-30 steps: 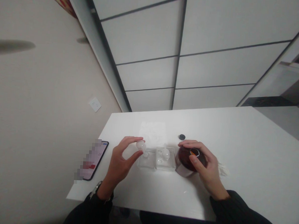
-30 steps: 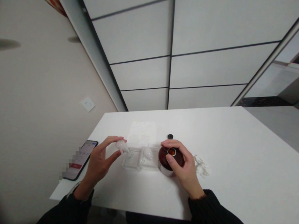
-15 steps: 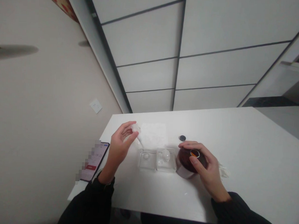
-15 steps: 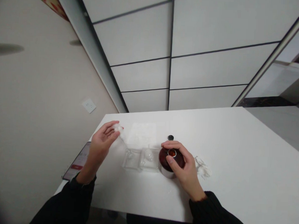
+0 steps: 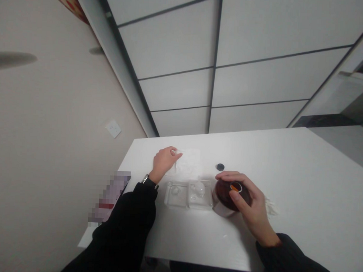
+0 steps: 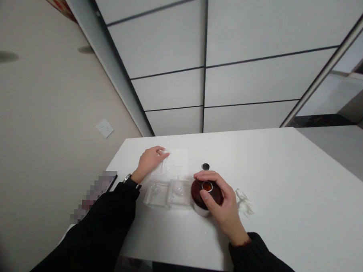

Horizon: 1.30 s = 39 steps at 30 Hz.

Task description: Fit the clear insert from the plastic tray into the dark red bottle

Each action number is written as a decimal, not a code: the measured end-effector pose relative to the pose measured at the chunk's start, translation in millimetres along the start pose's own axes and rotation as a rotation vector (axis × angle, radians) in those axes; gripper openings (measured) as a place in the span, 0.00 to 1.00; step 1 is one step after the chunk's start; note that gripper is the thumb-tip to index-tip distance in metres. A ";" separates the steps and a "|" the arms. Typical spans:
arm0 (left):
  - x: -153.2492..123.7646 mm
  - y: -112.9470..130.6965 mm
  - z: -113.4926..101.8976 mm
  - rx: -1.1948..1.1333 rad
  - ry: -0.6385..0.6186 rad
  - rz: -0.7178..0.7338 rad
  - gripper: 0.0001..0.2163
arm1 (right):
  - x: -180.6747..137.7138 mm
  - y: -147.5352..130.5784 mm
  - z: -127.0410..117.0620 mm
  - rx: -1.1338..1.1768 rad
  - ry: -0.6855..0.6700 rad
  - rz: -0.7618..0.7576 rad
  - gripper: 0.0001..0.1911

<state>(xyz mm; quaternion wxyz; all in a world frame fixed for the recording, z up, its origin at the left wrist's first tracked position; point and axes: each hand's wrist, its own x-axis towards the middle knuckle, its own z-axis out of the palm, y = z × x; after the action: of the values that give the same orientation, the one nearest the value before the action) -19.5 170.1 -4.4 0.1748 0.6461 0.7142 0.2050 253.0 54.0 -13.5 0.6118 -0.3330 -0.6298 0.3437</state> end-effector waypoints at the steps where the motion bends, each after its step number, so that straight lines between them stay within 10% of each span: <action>1: -0.5 -0.5 1.1 0.014 0.006 0.005 0.13 | 0.0 -0.1 0.0 0.002 -0.001 -0.002 0.09; 7: -18.7 8.2 -14.5 -0.042 0.085 0.179 0.19 | -1.6 0.9 -0.9 0.005 -0.023 -0.005 0.08; 16: -115.4 40.1 -42.2 -0.209 -0.202 0.567 0.18 | -0.1 0.6 -0.1 0.002 -0.018 -0.006 0.09; 39: -120.9 31.3 0.6 -0.180 -0.034 0.509 0.14 | 1.2 1.0 4.3 0.016 0.042 0.005 0.12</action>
<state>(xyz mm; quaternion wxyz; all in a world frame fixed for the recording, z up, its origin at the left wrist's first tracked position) 20.0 52.5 9.5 0.1861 0.7900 0.5048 0.2940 248.7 55.5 -13.7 0.6267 -0.3368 -0.6133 0.3431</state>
